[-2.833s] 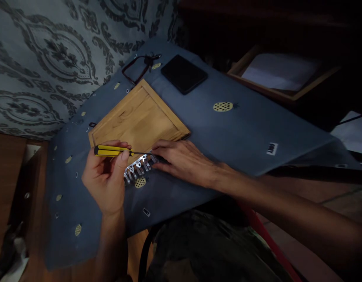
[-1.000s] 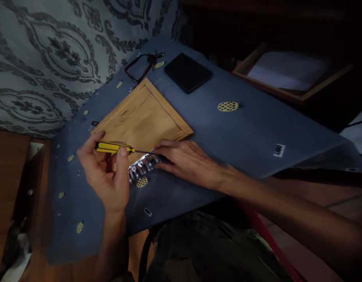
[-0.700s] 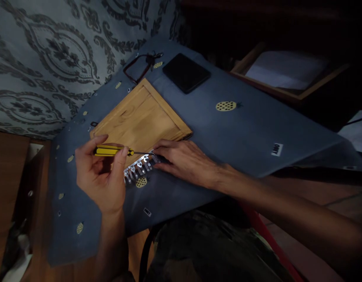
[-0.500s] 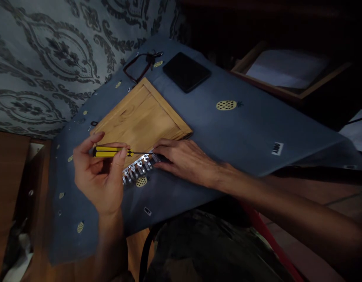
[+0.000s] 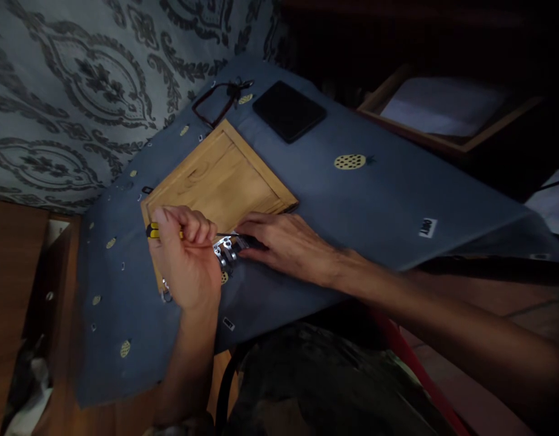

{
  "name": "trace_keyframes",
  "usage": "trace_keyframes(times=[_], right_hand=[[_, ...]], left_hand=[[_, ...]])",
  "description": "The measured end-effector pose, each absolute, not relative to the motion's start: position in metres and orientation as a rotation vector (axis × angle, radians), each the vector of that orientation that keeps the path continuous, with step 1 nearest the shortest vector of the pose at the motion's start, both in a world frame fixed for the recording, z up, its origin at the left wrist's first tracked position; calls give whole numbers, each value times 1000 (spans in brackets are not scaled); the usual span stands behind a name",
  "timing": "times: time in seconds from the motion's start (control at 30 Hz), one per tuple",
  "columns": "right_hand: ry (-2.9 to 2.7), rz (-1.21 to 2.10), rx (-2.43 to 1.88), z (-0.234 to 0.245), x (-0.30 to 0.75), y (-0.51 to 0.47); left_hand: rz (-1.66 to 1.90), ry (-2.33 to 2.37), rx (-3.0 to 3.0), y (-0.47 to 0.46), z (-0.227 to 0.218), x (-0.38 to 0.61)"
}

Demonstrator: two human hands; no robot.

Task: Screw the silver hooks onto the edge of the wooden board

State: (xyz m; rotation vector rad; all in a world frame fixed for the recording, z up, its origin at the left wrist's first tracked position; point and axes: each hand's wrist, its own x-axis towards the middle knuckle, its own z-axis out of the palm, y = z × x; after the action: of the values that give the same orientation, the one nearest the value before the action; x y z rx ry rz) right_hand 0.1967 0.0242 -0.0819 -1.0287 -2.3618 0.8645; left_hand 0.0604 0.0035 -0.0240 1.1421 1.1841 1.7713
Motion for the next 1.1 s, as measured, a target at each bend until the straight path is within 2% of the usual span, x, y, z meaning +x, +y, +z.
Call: trace_keyframes(times=[0.2, 0.57, 0.7, 0.9, 1.1], right_hand=[[-2363, 841, -1035, -82, 196, 24], [-2348, 870, -1028, -80, 197, 24], [-2355, 889, -1017, -80, 196, 25], [-2346, 920, -1012, -78, 197, 25], [-2341, 921, -989, -80, 198, 26]], left_hand=[[1691, 1178, 1119, 16, -17, 64], [1270, 1011, 1348, 28, -13, 44], [1262, 992, 1392, 26, -14, 44], [1351, 1293, 1612, 17, -16, 34], [1145, 1804, 1897, 4, -7, 22]])
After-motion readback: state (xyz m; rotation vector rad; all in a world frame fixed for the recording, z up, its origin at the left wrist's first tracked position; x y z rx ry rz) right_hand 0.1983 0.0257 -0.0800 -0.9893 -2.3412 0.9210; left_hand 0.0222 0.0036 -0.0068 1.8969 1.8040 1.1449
